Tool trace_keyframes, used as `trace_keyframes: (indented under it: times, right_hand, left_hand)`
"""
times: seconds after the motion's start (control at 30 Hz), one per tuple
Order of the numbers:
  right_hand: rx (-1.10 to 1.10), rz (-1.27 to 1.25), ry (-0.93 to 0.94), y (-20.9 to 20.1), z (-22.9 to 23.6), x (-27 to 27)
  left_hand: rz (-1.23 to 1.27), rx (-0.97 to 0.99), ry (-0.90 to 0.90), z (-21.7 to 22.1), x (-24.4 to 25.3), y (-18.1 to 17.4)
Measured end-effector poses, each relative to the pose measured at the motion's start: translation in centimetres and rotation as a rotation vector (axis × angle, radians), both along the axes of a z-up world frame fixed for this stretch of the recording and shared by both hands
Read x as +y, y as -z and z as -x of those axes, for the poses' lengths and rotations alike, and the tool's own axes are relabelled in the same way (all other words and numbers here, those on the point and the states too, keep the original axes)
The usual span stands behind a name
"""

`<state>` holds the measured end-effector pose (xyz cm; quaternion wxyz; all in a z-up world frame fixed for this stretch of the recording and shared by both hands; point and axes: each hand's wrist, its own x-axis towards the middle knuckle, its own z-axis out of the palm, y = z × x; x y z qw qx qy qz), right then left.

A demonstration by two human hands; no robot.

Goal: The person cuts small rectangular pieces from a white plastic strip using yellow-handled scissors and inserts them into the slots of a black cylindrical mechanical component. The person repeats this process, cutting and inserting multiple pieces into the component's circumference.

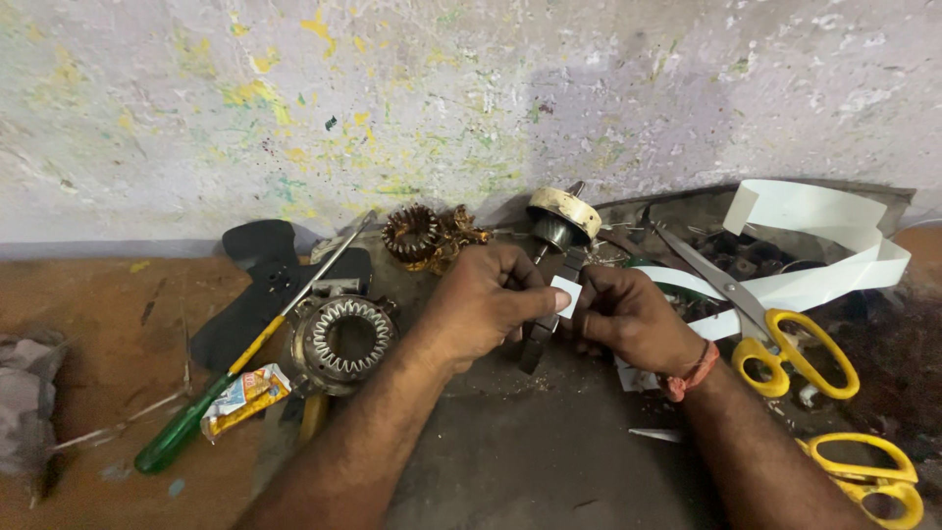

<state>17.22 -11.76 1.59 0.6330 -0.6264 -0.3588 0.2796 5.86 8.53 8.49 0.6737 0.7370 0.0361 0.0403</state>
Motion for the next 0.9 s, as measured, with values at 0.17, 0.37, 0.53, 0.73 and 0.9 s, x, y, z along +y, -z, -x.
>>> trace_keyframes:
  times: [0.17,0.37,0.53,0.73,0.9]
  right_hand:
    - [-0.008,-0.018,-0.005,0.0,0.1,0.0]
    - [-0.003,-0.006,0.008,-0.3,0.3,0.0]
    - [-0.011,0.002,0.017,-0.3,0.4,0.1]
    - [0.002,-0.093,0.01,-0.1,0.8,0.7]
    - [-0.08,-0.074,0.192,-0.6,2.3,2.0]
  left_hand:
    - [0.007,-0.012,0.008,-0.1,0.0,0.2]
    - [0.012,0.011,0.006,-0.2,0.1,0.2]
    - [0.037,0.007,0.019,0.0,0.1,-0.2]
    - [-0.012,0.01,-0.031,0.2,0.9,-0.3]
    - [-0.045,0.054,-0.152,-0.7,2.7,0.0]
